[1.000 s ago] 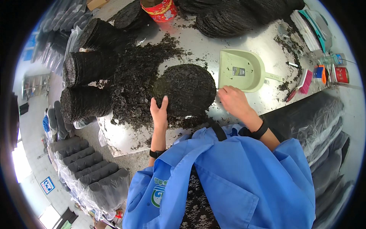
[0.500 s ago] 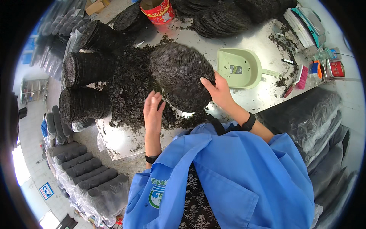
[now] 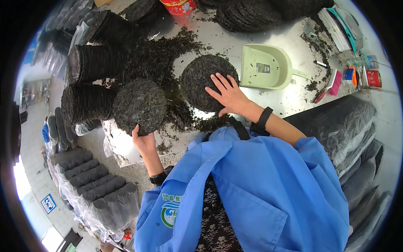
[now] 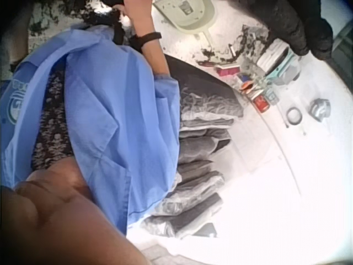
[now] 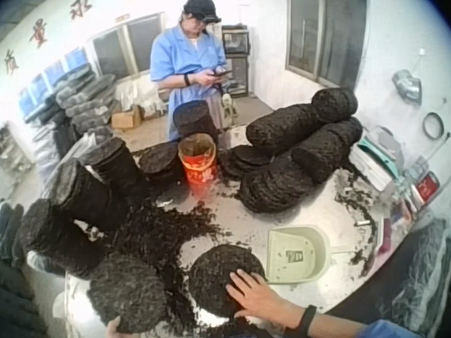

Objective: The person sorts dark, dried seaweed sheets on a metal table, separating them into neat stacks. They also use a red container to scoop loose seaweed fragments and pour them into a large plastic bag. The person handles the seaweed sheets by hand, occasionally using a sieve to sift the material.

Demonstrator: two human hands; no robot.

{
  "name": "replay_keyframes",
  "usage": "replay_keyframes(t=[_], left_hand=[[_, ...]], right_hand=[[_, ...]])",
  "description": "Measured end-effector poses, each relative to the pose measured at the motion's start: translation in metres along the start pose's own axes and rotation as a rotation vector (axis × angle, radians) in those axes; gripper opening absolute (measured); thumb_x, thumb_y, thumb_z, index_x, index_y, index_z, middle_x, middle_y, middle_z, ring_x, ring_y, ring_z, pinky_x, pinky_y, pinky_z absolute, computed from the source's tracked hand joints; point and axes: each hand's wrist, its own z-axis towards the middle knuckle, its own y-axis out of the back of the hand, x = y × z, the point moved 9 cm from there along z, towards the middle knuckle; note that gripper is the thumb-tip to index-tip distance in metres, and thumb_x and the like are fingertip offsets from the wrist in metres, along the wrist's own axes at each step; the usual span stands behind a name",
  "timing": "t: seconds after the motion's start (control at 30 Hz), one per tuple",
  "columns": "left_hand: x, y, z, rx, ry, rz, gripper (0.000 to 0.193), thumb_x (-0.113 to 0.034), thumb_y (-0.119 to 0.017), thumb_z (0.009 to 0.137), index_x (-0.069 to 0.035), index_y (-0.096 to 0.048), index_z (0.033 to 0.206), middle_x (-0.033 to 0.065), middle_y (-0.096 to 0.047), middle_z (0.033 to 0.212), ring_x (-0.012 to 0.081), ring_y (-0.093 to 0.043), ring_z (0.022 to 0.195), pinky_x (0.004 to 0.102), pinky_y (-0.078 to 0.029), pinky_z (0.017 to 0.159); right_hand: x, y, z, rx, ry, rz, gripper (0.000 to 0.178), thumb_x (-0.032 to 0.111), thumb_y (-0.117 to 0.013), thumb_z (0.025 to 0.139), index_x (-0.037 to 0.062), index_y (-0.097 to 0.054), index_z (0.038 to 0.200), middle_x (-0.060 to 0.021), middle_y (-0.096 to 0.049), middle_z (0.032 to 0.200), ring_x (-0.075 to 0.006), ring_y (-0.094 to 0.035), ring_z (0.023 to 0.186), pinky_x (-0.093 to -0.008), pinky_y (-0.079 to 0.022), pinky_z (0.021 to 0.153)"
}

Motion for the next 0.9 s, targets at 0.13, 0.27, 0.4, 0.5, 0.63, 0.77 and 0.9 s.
replay_keyframes(t=[0.13,0.27,0.4,0.5,0.63,0.77,0.9], left_hand=[[0.001,0.0,-0.016,-0.026,-0.006,-0.034,0.042,-0.005,-0.053,0.083,0.0,-0.047,0.125,0.0154,-0.054,0.123,0.0323,-0.051,0.115,0.0516,-0.04,0.101],[0.017,0.003,-0.015,-0.059,0.03,-0.068,0.041,-0.007,-0.053,0.083,-0.001,-0.049,0.123,0.0146,-0.055,0.123,0.0318,-0.05,0.115,0.0515,-0.039,0.101],[0.029,-0.006,-0.015,-0.027,0.091,-0.084,0.038,-0.007,-0.054,0.082,-0.002,-0.052,0.119,0.0134,-0.056,0.122,0.0304,-0.051,0.114,0.0501,-0.039,0.1],[0.032,-0.01,-0.014,-0.003,0.107,-0.082,0.037,-0.007,-0.054,0.082,-0.002,-0.053,0.119,0.0133,-0.056,0.121,0.0305,-0.051,0.114,0.0499,-0.039,0.1],[0.036,-0.006,-0.012,-0.04,0.119,-0.093,0.038,-0.007,-0.053,0.082,-0.002,-0.053,0.119,0.0136,-0.056,0.121,0.031,-0.051,0.114,0.0503,-0.038,0.101],[0.037,-0.012,-0.016,-0.01,0.128,-0.122,0.038,-0.006,-0.053,0.081,-0.002,-0.053,0.119,0.0136,-0.056,0.121,0.0311,-0.051,0.114,0.0503,-0.038,0.101],[0.029,0.0,-0.015,-0.057,0.082,-0.106,0.039,-0.009,-0.053,0.082,-0.002,-0.052,0.12,0.0136,-0.055,0.122,0.032,-0.05,0.115,0.0512,-0.037,0.101]], right_hand=[[-0.009,-0.014,0.003,-0.027,0.003,0.025,0.092,0.053,-0.077,0.057,0.0118,-0.045,0.133,-0.022,-0.031,0.143,-0.0393,-0.028,0.133,-0.0526,-0.03,0.104],[0.002,-0.01,0.007,0.018,0.035,-0.072,0.085,0.052,-0.076,0.06,0.0097,-0.047,0.128,-0.0198,-0.035,0.141,-0.0398,-0.03,0.131,-0.0522,-0.034,0.101],[-0.001,-0.011,0.006,-0.03,0.087,-0.02,0.08,0.046,-0.078,0.061,0.0062,-0.049,0.124,-0.0217,-0.039,0.137,-0.0415,-0.031,0.13,-0.0523,-0.036,0.1],[0.011,-0.013,0.005,-0.017,0.115,-0.105,0.062,0.034,-0.071,0.07,0.0001,-0.051,0.118,-0.0257,-0.041,0.134,-0.0468,-0.036,0.125,-0.0543,-0.04,0.094],[0.021,-0.027,0.005,-0.117,0.099,-0.269,0.04,0.019,-0.053,0.079,-0.0065,-0.052,0.11,-0.0347,-0.044,0.127,-0.0536,-0.043,0.117,-0.0568,-0.047,0.084],[0.023,-0.025,0.007,-0.185,0.023,-0.338,0.032,0.016,-0.054,0.079,-0.0027,-0.052,0.106,-0.0314,-0.05,0.123,-0.0499,-0.049,0.113,-0.0518,-0.049,0.085],[-0.007,0.015,-0.001,-0.282,-0.055,0.212,0.04,0.005,-0.063,0.07,0.0021,-0.053,0.109,-0.0204,-0.055,0.119,-0.0365,-0.054,0.111,-0.0411,-0.049,0.088]])
